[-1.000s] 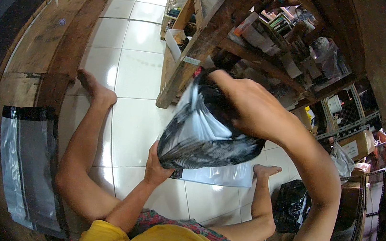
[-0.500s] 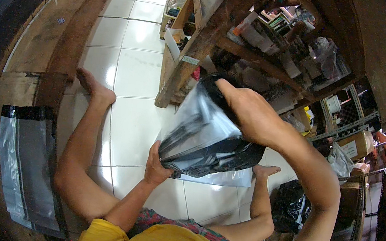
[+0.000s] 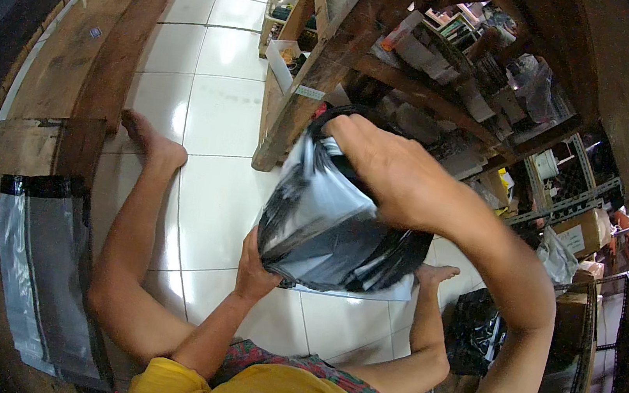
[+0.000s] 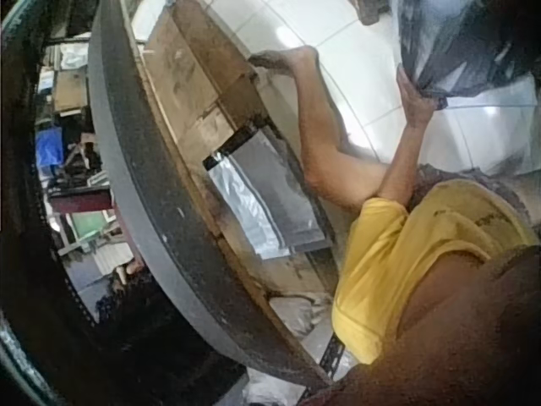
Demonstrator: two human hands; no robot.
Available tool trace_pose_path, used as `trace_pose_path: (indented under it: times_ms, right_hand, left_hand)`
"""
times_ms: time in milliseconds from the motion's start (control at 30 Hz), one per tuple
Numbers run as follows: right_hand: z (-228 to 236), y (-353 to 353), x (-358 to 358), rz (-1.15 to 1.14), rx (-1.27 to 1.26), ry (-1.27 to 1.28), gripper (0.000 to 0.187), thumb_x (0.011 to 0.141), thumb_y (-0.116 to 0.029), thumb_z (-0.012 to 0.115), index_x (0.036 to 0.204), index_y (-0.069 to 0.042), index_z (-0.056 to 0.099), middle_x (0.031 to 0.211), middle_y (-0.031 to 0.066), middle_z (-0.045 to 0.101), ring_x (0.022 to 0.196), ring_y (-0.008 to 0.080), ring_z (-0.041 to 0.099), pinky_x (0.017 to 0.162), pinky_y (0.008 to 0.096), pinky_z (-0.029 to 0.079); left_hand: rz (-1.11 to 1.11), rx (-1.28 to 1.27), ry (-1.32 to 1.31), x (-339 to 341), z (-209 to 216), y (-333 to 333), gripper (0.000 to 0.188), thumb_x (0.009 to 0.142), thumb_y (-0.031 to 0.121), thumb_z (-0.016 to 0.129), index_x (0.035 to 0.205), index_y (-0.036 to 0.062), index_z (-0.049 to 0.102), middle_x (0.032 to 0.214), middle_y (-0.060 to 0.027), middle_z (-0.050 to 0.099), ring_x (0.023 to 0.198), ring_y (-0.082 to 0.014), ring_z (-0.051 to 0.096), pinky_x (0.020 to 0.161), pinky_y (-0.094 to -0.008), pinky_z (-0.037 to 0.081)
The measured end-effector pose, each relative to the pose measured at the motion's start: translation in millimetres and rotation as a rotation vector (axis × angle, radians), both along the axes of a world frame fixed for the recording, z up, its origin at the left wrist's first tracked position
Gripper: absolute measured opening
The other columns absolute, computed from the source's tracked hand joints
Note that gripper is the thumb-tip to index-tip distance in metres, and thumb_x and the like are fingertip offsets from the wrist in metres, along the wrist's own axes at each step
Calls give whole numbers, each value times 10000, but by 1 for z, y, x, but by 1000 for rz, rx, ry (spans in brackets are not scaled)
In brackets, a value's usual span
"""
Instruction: The person sits on the floor and repeatedly folds white plastic sheets by hand. They smooth the sheets, fold them in half, and then roll them into a compact bundle.
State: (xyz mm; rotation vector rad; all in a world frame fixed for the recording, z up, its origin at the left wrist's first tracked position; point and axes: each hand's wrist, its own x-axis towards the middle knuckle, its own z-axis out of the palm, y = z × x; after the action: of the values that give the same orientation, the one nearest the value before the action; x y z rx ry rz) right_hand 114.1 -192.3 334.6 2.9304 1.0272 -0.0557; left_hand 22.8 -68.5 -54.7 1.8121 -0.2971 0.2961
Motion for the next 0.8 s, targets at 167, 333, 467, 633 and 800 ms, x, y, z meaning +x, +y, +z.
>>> trace_pose_path:
  times_ms: [167,333,467,633,800]
  right_hand:
    - [23,-12,-16,-70,118,-197,654,751,-30,797,1322,-39,479,1147,195,588,1047,382,633,883,430,530]
    - [41,-7,-9,-146,645,-275,431,953,-274,674,1248,15,552,1140,205,633,1013,353,661,891,434,527]
    - [0,0,12,-122,431,-148,598,1049,-506,447,1318,17,551,1232,291,625,1158,436,621,1008,495,483]
    - [-7,4,13,-220,262,74,645,1064,-562,362,1304,7,549,1228,296,638,1169,491,603,1005,521,490]
    - [6,1,19,-181,337,-125,574,1041,-523,441,1308,-24,539,1327,314,573,1166,508,597,966,539,506]
  left_hand:
    - [44,-12,15,1,2,-2,1190,619,82,913,1556,52,180,1383,-288,472,1241,-479,532,1036,-508,494]
    - [46,-7,-34,3,-2,-2,1154,626,78,906,1538,48,200,1345,-281,488,1203,-469,546,1010,-505,494]
    - [44,-7,-40,4,-3,-3,1124,646,107,908,1528,54,214,1355,-279,475,1216,-467,534,1023,-505,481]
    - [-21,-38,-17,4,-4,-4,1086,673,131,904,1519,60,227,1386,-267,462,1253,-467,517,1041,-511,469]
    - [6,39,53,8,7,0,1063,680,133,903,1510,59,242,1378,-259,480,1253,-466,525,1040,-503,475]
